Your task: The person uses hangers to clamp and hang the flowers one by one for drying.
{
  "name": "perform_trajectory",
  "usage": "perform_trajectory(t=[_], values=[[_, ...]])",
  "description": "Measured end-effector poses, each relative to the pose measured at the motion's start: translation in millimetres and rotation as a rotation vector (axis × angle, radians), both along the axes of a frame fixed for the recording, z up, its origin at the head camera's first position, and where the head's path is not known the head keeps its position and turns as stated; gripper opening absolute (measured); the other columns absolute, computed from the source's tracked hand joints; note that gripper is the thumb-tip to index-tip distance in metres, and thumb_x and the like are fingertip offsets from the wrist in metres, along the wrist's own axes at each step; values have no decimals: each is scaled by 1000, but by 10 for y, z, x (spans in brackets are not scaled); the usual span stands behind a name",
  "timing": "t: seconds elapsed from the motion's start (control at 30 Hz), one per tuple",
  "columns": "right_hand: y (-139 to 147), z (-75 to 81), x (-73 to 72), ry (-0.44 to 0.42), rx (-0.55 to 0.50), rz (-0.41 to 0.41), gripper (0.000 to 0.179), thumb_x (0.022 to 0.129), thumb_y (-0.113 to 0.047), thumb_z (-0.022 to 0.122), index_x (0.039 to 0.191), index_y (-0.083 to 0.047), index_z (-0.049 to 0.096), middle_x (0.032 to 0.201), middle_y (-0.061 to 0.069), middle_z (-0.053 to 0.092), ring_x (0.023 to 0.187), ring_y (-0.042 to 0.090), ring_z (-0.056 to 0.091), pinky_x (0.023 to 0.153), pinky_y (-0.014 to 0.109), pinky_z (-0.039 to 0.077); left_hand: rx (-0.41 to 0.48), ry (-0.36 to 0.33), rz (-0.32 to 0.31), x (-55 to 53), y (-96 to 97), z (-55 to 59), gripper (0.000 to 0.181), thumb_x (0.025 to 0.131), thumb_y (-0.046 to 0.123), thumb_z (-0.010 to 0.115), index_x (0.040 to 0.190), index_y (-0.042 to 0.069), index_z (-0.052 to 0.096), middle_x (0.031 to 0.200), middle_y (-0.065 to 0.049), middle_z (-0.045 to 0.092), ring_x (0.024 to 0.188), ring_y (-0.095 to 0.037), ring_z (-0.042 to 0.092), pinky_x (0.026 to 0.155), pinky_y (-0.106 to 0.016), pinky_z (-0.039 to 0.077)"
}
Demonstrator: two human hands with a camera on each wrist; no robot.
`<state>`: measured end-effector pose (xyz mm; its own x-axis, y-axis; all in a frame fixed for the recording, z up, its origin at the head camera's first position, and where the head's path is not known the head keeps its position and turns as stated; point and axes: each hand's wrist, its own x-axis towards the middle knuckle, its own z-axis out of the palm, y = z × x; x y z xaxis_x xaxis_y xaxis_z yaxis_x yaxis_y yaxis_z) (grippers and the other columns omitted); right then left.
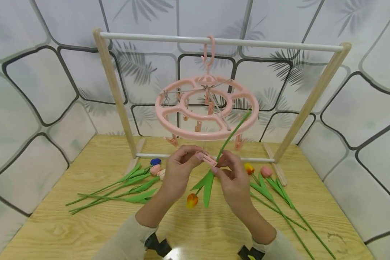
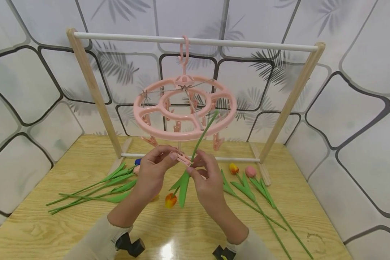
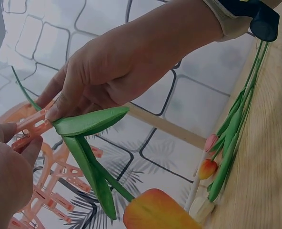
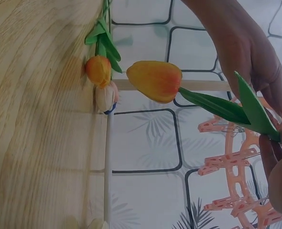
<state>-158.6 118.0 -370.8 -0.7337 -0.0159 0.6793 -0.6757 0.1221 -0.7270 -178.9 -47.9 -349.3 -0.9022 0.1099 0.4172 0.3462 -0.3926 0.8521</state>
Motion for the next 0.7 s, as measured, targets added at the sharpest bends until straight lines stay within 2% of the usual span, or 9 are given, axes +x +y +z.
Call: perform_trajectory(t=[0.1,0.2,0.33,0.5,0.7], values=[[-6,-11,-4,23,9,-15,54,86,17,67,137,5,51,107,11,56,97,7,60,78,17,56,15,-13,9,4,17,-4,15,97,3,64,109,-7,65,102,-1,73,96,-14,71,97,-37,56],[-12,-24,-9,44,27,-40,55,86,16,69,137,2,52,107,17,55,97,6,59,79,17,56,36,-28,14,11,35,-10,9,97,1,64,104,3,69,99,0,74,95,-14,71,96,-36,57],[-14,-51,-26,87,45,-63,57,84,17,70,136,3,52,107,20,54,98,6,59,79,16,55,50,-47,14,21,64,-26,17,97,0,63,100,15,71,98,1,74,95,-13,71,97,-35,56],[-18,-70,-44,132,65,-89,60,82,19,71,137,5,50,109,22,54,99,5,59,79,15,55,56,-40,21,25,87,-52,15,98,1,63,99,14,70,98,0,73,95,-13,70,98,-35,55],[-21,-84,-56,139,72,-106,62,82,19,71,138,6,50,110,23,54,98,5,59,79,14,55,49,19,-9,20,89,-86,11,99,4,63,105,12,69,105,-1,69,101,-14,69,98,-33,55]])
